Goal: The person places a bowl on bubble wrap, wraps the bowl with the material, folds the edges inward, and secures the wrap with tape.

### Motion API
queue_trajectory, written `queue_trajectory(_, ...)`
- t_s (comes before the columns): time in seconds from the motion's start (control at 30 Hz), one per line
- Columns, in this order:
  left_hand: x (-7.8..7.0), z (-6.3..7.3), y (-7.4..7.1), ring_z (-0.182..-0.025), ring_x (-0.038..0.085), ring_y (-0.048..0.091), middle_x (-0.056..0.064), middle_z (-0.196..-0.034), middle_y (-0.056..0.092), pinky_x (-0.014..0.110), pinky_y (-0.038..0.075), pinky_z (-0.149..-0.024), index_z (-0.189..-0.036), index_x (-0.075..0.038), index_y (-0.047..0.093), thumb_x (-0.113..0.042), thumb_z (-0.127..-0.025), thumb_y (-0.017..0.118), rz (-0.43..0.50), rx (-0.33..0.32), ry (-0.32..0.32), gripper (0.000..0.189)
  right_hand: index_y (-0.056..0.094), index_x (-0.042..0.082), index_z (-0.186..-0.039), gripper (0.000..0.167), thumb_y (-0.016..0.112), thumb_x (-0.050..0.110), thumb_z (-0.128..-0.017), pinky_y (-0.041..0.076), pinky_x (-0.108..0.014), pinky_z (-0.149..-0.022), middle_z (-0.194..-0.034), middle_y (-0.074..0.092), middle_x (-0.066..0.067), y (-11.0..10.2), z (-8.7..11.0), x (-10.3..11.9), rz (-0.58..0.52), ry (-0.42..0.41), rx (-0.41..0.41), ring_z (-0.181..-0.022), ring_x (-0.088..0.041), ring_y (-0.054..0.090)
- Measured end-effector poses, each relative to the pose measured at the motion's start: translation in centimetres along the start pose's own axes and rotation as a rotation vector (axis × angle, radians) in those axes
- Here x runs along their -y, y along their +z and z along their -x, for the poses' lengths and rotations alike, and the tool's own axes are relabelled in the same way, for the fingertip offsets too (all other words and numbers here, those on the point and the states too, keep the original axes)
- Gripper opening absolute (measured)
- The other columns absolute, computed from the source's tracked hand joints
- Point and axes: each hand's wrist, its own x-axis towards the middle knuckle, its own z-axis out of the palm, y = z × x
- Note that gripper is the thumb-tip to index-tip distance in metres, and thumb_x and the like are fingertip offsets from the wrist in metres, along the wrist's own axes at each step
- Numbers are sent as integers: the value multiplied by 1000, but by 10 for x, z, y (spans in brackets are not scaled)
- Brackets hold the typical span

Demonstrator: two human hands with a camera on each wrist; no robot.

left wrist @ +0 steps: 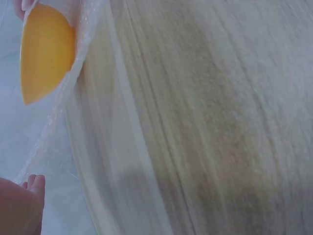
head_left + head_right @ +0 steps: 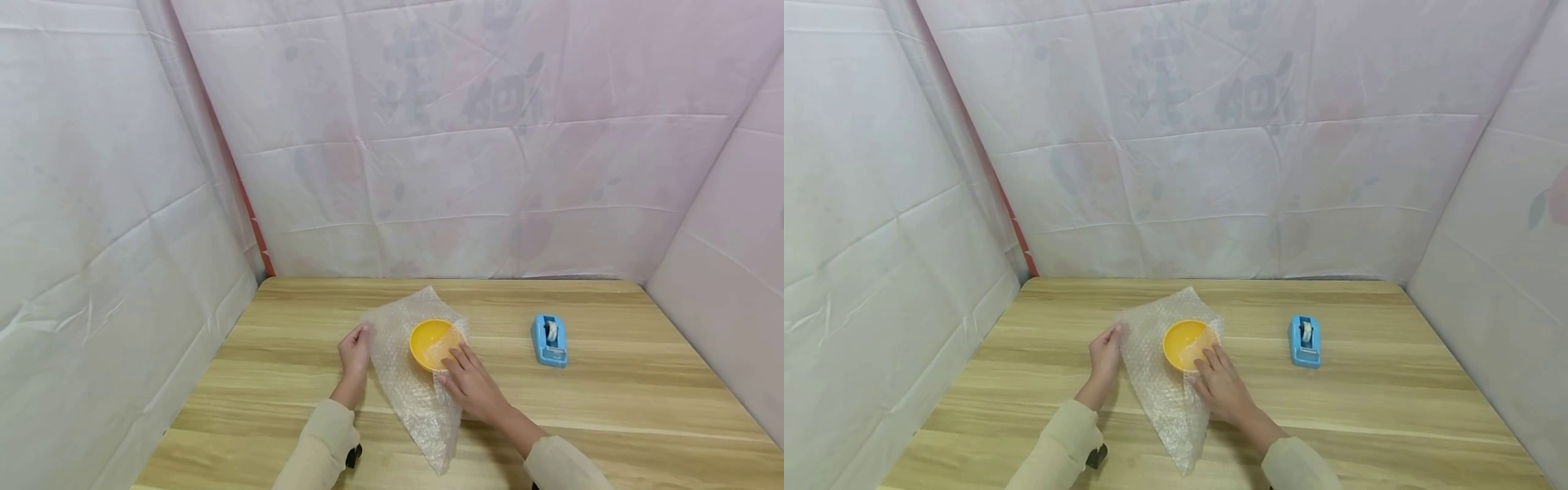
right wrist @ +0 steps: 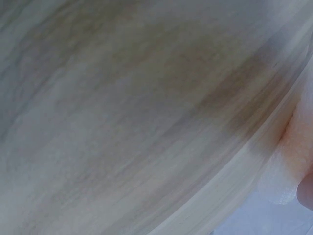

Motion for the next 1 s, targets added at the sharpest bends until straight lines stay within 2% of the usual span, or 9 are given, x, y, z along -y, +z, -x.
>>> queue_trajectory(0.17, -6, 2, 3, -107, 35, 60, 25, -108, 64, 40, 52, -90, -104, 11, 65, -5, -89, 55, 30, -2, 45, 23, 61, -4, -107, 28, 60, 16, -87, 36, -56, -101, -119, 55, -26, 0, -1, 0, 6, -9, -13, -122, -47, 41)
queue_trajectory(0.3, -10, 5, 7, -104, 33, 61, 26, -106, 65, 34, 54, -86, -103, 12, 65, -4, -89, 55, 52, 10, 55, 23, 61, -5, -107, 29, 60, 17, -88, 35, -57, -102, -119, 54, -26, -1, -1, 1, -12, 0, -8, -123, -48, 40)
queue_trajectory(0.47, -14, 9, 11, -98, 26, 64, 26, -104, 66, 21, 55, -78, -103, 12, 64, -5, -89, 56, 79, 30, 56, 23, 61, -5, -107, 28, 60, 16, -87, 35, -56, -101, -119, 55, -26, -1, -1, 2, -13, 0, -14, -123, -47, 40)
queue_trajectory(0.67, -19, 15, 15, -91, 16, 64, 26, -102, 66, 11, 50, -71, -101, 12, 65, -4, -89, 57, 77, 43, 85, 22, 61, -4, -106, 28, 60, 15, -86, 36, -56, -102, -119, 55, -26, 1, -1, 1, -4, 6, -16, -122, -47, 41)
queue_trajectory(0.77, -22, 18, 16, -89, 14, 64, 26, -102, 66, 10, 50, -70, -101, 13, 65, -4, -89, 57, 83, 67, 97, 22, 62, -4, -106, 28, 61, 15, -86, 35, -55, -102, -119, 55, -25, 1, -1, 1, -8, 7, -20, -122, -47, 42)
queue_trajectory(0.9, -24, 21, 17, -92, 19, 65, 26, -103, 66, 15, 54, -73, -102, 13, 64, -4, -90, 56, 94, 96, 105, 23, 62, -3, -107, 28, 61, 16, -86, 34, -54, -104, -120, 55, -25, 1, -1, 0, -15, 18, -12, -123, -47, 41)
queue_trajectory(1.0, -26, 23, 19, -89, 14, 64, 27, -103, 66, 15, 53, -73, -103, 13, 64, -4, -90, 55, 91, 110, 116, 23, 62, -3, -107, 28, 61, 16, -86, 34, -54, -104, -120, 55, -25, 1, -1, 0, -18, 21, -9, -124, -47, 41)
